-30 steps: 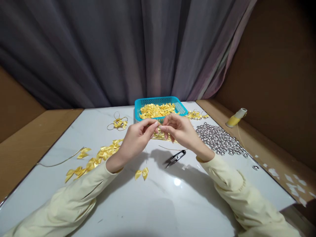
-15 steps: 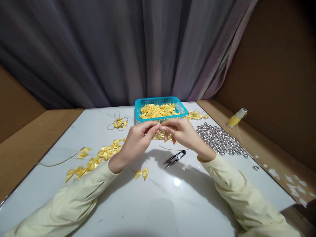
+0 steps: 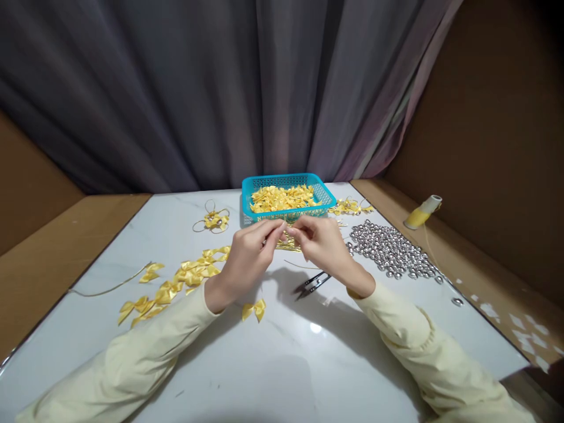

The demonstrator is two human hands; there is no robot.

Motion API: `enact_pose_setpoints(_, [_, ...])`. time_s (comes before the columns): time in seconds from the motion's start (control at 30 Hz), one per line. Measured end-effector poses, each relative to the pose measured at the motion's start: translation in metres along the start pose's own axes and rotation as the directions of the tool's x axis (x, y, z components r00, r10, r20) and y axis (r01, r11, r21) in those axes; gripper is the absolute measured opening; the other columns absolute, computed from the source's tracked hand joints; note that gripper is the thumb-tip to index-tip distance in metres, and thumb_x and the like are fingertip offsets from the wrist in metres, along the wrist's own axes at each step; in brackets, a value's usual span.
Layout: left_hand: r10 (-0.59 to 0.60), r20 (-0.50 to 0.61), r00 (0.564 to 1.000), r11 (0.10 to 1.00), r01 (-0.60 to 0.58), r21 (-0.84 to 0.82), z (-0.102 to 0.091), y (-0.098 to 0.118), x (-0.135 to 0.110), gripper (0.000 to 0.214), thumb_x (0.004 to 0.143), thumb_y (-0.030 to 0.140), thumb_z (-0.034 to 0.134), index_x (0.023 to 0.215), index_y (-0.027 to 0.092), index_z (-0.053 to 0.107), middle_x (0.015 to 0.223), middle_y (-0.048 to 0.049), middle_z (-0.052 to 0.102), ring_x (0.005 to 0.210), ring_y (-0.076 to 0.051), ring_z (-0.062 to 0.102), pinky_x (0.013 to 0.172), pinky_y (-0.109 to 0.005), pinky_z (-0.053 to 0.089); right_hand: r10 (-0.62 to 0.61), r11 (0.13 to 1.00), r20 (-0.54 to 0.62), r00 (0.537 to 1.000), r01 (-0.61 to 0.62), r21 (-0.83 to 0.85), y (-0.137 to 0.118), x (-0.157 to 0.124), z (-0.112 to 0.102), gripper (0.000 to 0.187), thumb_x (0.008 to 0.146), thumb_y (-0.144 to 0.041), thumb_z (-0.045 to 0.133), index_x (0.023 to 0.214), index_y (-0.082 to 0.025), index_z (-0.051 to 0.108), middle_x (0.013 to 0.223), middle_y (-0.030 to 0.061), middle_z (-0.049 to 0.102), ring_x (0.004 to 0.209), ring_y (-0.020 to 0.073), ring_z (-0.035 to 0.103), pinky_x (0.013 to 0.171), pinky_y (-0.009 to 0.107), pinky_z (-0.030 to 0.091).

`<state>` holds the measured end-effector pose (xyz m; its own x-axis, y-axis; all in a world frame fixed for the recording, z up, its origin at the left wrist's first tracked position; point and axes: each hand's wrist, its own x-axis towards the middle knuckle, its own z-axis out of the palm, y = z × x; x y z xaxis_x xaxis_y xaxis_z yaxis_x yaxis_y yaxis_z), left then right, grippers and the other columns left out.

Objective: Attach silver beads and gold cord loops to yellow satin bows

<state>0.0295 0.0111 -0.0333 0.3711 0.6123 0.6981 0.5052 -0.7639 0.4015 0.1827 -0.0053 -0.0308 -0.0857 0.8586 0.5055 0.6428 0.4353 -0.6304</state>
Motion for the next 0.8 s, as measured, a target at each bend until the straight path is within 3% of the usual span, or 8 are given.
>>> enact_pose_setpoints(0.17, [-0.003,0.019,1.000,1.000,0.002,0.010,-0.001,0.000,0.001,0.014,0.086,0.016,0.050,0.086,0.015,0.064,0.076,-0.0037,0.069,0.066,-0.012,0.061,0.063,-0.024,0.048,0.074,0.986,0.213,0.974,-0.104,0.130,0.004,0.004,-0.013,0.028,0.086,-0.028,0.049,0.064,-0.014,0.058,0.040,-0.0027,0.052,0.035,0.0059,0.045,0.042,0.020,0.036])
enact_pose_setpoints(0.3, [-0.004,0.020,1.000,1.000,0.003,0.021,-0.003,-0.001,0.002,0.014,0.087,0.015,0.049,0.083,0.015,0.063,0.070,-0.0016,0.067,0.063,-0.011,0.059,0.061,-0.023,0.047,0.108,0.969,0.268,0.957,-0.162,0.186,0.009,0.007,-0.021,0.022,0.085,-0.028,0.050,0.090,-0.013,0.064,0.056,0.0018,0.062,0.039,0.0080,0.052,0.033,0.018,0.036])
enact_pose_setpoints(0.43, [0.017,0.025,1.000,0.999,-0.018,0.033,-0.004,0.000,0.003,0.014,0.087,0.014,0.049,0.084,0.015,0.062,0.072,-0.0021,0.066,0.064,-0.012,0.059,0.061,-0.023,0.046,0.116,0.948,0.313,0.943,-0.199,0.249,0.005,0.007,-0.023,0.033,0.083,-0.031,0.053,0.107,-0.010,0.062,0.065,0.0055,0.065,0.046,0.0105,0.056,0.031,0.018,0.040])
enact_pose_setpoints(0.63, [0.074,0.056,0.996,0.996,-0.076,0.040,-0.003,0.000,0.003,0.013,0.088,0.015,0.048,0.084,0.016,0.060,0.071,-0.0013,0.064,0.063,-0.012,0.058,0.059,-0.024,0.046,0.105,0.957,0.356,0.929,-0.192,0.219,-0.002,0.006,-0.022,0.028,0.085,-0.029,0.048,0.087,-0.012,0.070,0.053,0.0012,0.059,0.037,0.0060,0.047,0.033,0.017,0.038])
enact_pose_setpoints(0.8, [0.107,0.078,0.991,0.992,-0.112,0.054,-0.002,-0.002,0.002,0.011,0.088,0.014,0.048,0.089,0.016,0.059,0.076,-0.0016,0.064,0.068,-0.012,0.059,0.064,-0.024,0.046,0.031,0.993,0.209,0.977,-0.054,0.108,-0.004,0.003,-0.019,0.025,0.081,-0.020,0.048,0.066,-0.012,0.067,0.049,0.0000,0.058,0.041,0.0053,0.045,0.041,0.018,0.035])
